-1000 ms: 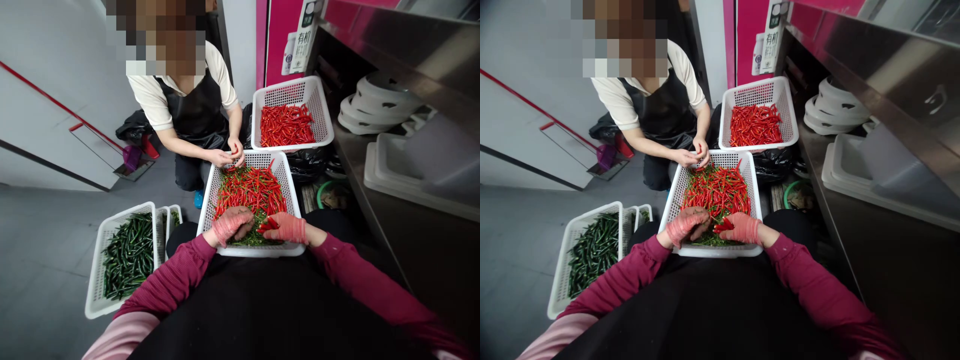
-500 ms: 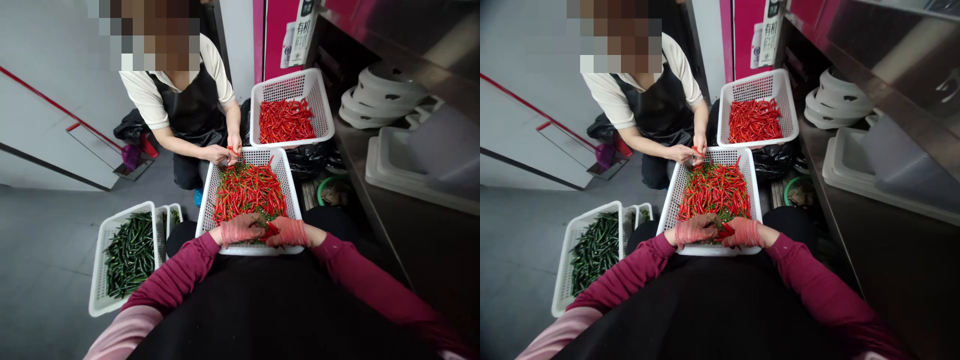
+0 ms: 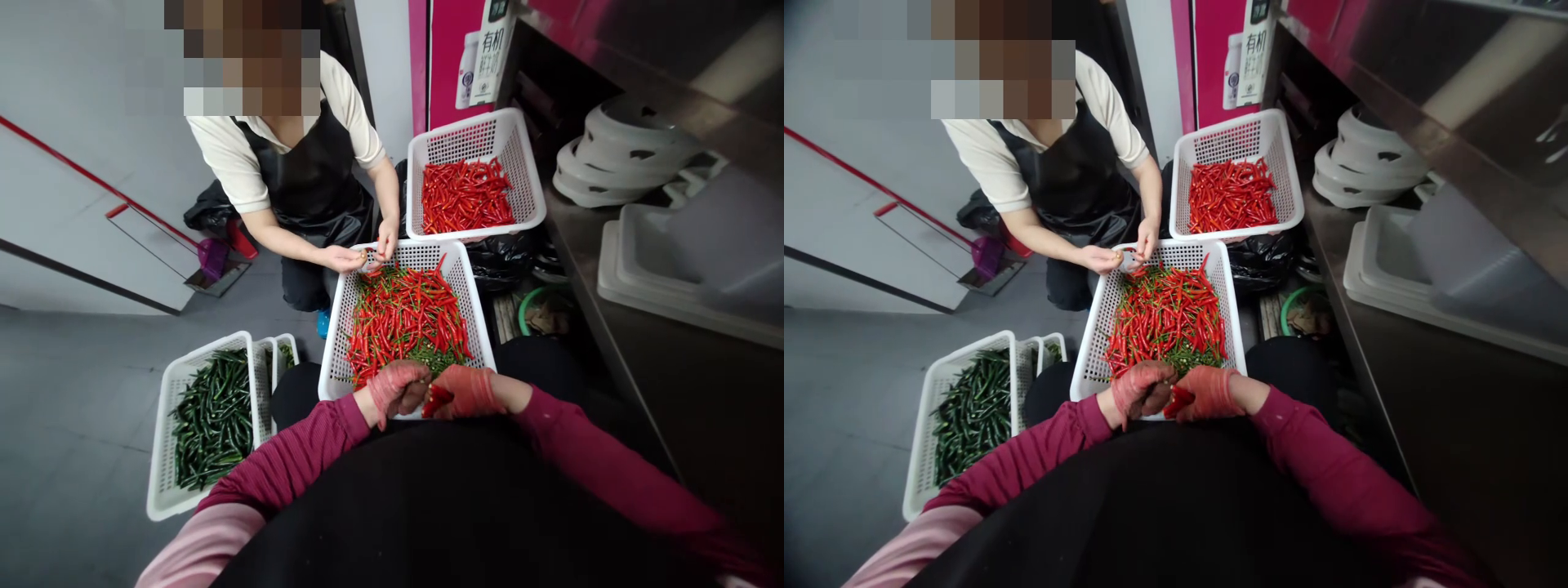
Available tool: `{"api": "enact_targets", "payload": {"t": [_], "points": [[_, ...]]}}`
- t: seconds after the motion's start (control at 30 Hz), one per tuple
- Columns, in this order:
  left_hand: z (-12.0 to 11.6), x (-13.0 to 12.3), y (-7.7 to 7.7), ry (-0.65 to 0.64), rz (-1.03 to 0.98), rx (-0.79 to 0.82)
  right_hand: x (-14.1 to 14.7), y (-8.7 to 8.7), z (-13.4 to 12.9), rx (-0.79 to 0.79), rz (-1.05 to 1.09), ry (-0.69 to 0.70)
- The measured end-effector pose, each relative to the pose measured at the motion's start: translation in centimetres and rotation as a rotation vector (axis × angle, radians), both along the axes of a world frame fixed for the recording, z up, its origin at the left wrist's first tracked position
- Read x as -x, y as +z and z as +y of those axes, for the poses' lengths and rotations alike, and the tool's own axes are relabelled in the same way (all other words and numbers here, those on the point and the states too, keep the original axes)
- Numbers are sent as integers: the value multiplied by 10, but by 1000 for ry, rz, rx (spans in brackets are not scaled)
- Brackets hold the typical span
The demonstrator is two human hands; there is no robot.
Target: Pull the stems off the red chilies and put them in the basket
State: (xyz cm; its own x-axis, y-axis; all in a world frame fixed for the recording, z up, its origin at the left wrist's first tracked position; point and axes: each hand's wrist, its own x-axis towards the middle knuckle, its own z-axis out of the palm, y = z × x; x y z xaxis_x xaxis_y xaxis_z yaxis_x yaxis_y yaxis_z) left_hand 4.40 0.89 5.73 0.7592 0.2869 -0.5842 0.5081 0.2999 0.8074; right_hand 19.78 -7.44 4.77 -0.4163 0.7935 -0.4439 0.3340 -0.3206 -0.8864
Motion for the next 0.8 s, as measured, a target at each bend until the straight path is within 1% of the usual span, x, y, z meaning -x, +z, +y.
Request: {"api": "enact_targets", "payload": {"t": [0.03,0.07,0.1,0.13,0.17,0.2,0.27,0.3,0.33,0.37,0.43,0.47,0.53,0.6,0.67,0.73,0.8], "points": [[1,0,0,-71,52,-70,-3,0,-1,-19,1,2],[4,0,0,-158,108,-175,-9,1,-2,-33,35,-20],[9,-1,1,-236,163,-314,-15,2,-2,-44,98,-75],[15,-5,2,-294,216,-486,-23,3,-3,-53,178,-155],[22,-10,3,-324,266,-678,-31,3,-4,-58,261,-257],[29,-18,2,-324,312,-863,-38,3,-4,-58,333,-370],[43,-40,-2,-328,428,-1207,-48,0,-4,-32,441,-580],[49,-53,-7,-342,489,-1313,-50,-2,-4,-5,484,-652],[54,-66,-12,-361,543,-1354,-50,-4,-3,26,523,-703],[58,-77,-19,-381,595,-1353,-48,-6,-2,53,554,-747],[64,-93,-30,-397,665,-1298,-43,-11,-1,95,579,-823],[66,-97,-34,-383,671,-1269,-40,-13,-1,111,572,-863],[68,-95,-37,-304,620,-1231,-35,-16,1,131,531,-958],[66,-85,-31,-205,511,-1213,-30,-17,5,132,469,-1046],[60,-74,-19,-160,416,-1197,-24,-18,13,84,399,-1104],[48,-65,-6,-195,388,-1186,-17,-16,22,23,311,-1110],[34,-60,3,-215,409,-1161,-10,-14,29,-19,214,-1101]]}}
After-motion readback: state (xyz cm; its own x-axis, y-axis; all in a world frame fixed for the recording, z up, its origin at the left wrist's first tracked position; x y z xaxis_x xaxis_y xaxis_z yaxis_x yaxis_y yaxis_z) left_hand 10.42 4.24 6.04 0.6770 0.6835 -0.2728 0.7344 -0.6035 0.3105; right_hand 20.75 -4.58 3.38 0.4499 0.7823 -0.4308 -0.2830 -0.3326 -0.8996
